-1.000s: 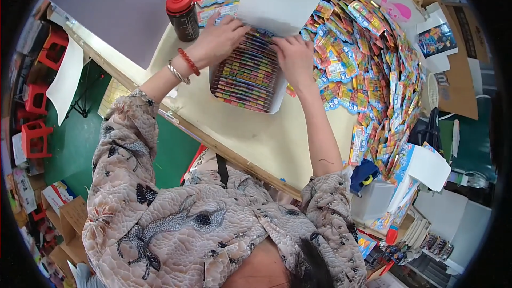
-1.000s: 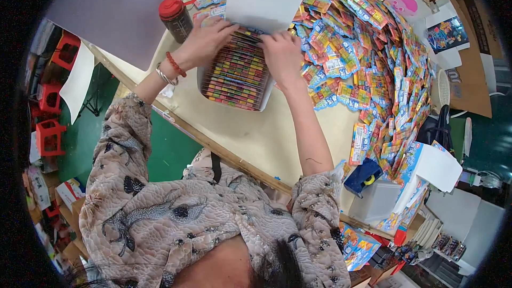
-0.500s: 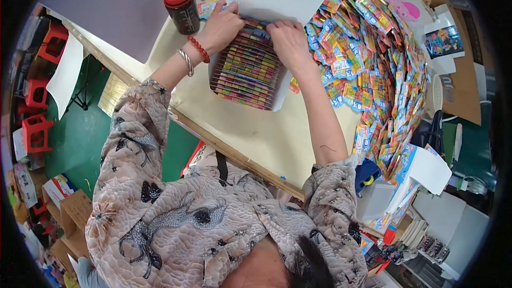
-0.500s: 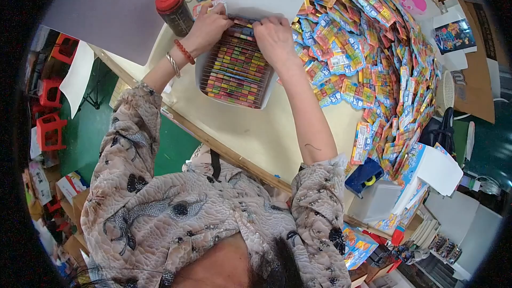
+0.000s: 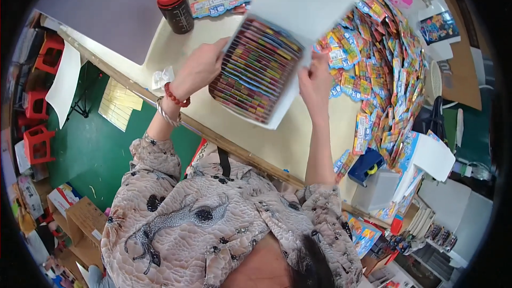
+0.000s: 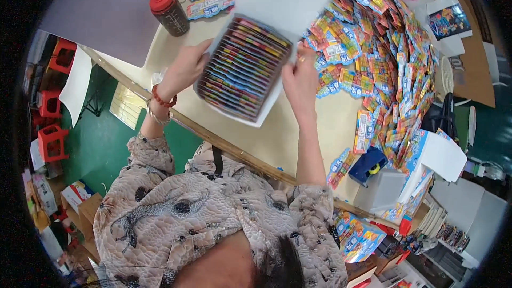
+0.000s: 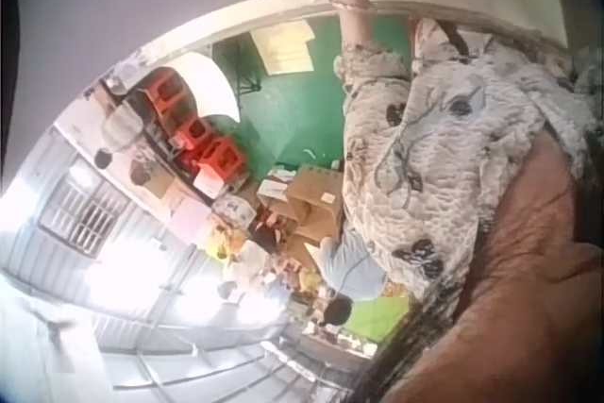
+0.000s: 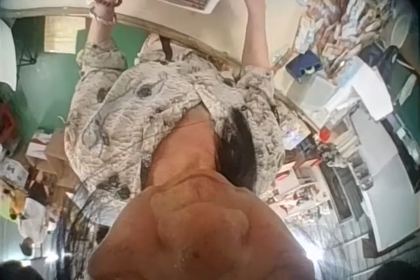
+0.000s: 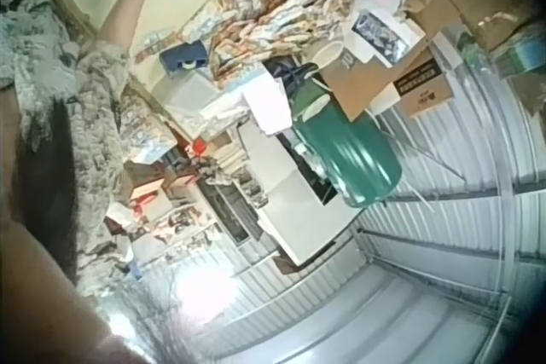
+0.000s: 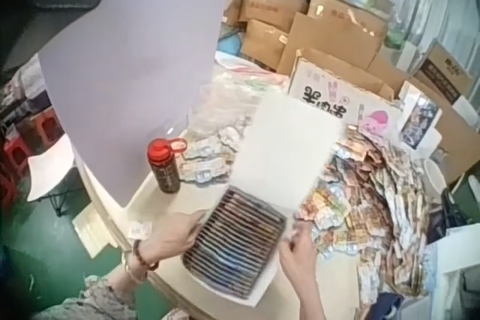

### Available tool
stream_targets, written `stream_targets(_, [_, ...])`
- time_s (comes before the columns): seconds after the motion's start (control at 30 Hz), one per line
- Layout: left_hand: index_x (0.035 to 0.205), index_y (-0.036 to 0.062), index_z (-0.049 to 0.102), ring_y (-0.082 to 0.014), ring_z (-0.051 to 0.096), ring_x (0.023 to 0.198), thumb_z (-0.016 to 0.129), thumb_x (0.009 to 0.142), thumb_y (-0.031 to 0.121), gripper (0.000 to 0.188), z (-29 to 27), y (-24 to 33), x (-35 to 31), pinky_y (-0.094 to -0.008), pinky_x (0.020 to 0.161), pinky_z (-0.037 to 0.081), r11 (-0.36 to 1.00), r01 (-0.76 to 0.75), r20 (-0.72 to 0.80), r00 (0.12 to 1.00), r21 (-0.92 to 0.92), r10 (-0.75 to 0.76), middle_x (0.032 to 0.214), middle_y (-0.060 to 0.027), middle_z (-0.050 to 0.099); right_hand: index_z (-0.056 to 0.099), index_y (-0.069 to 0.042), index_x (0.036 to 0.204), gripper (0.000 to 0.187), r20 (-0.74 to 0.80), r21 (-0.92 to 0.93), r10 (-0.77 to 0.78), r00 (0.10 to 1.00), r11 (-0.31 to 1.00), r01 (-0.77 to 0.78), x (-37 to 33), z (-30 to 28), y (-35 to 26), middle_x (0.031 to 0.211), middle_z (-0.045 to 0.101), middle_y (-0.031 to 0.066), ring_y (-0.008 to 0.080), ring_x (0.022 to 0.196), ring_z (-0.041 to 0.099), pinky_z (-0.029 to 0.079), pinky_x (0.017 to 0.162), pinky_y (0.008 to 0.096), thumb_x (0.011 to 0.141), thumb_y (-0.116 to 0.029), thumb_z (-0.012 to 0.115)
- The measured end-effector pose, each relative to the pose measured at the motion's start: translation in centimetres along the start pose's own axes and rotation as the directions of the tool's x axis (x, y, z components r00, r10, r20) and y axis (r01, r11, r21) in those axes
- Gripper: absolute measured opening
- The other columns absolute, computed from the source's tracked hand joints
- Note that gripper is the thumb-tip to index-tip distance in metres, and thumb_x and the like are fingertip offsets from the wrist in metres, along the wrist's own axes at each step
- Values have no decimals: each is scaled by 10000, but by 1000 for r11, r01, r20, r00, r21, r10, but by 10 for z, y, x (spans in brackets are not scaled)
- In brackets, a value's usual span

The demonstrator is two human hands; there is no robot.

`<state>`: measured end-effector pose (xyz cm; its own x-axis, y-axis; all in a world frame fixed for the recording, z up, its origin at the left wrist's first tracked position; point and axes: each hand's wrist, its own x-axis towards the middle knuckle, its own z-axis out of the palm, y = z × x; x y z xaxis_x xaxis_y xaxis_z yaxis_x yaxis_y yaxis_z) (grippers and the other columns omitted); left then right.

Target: Sorting a large quantity of small packets and packing them into cardboard boxes at a warehouse workstation.

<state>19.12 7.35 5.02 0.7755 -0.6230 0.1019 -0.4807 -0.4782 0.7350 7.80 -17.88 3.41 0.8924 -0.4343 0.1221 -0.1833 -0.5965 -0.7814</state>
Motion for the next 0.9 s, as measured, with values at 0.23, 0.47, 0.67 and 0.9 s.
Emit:
stream_targets(0.23, [1247, 69, 526, -417, 583, 876, 472, 853, 50, 398, 47, 79, 31, -469, 766, 456, 968, -252, 444, 865, -22, 235, 904, -255, 615, 343, -36, 1128, 332, -234, 340, 560, 795, 813, -472, -135, -65, -17, 666, 597, 132, 156, 472, 562, 396, 350, 232, 839, -33, 507])
stream_targets(0.47, [1216, 27, 520, -358, 586, 1009, 488, 804, 41, 413, 127, 92, 46, -441, 824, 477, 894, -447, 272, 865, 31, 423, 1049, -196, 629, 601, -32, 950, 225, -499, -546, 119, 859, 726, -418, -157, -89, -11, 746, 636, 140, 325, 753, 621, 465, 700, 414, 860, -235, 641])
stream_targets(0.67, [1332, 13, 425, -313, 391, 1306, 466, 943, 222, 443, 167, 124, 16, -450, 1085, 298, 656, -755, 142, 650, 8, 747, 1376, -156, 457, 610, -20, 856, 104, -246, -751, 81, 966, 613, -243, -102, -97, 19, 871, 624, 191, 345, 848, 600, 460, 708, 445, 874, -101, 547])
stream_targets(0.9, [1415, 20, 305, -281, 262, 1389, 390, 967, 407, 598, 211, 98, 18, -491, 1120, 194, 673, -732, 333, 663, 102, 670, 1477, -126, 328, 616, -23, 819, 129, 39, -772, -114, 993, 627, 103, -74, -80, 54, 795, 622, 189, 352, 780, 613, 471, 671, 476, 804, -82, 502])
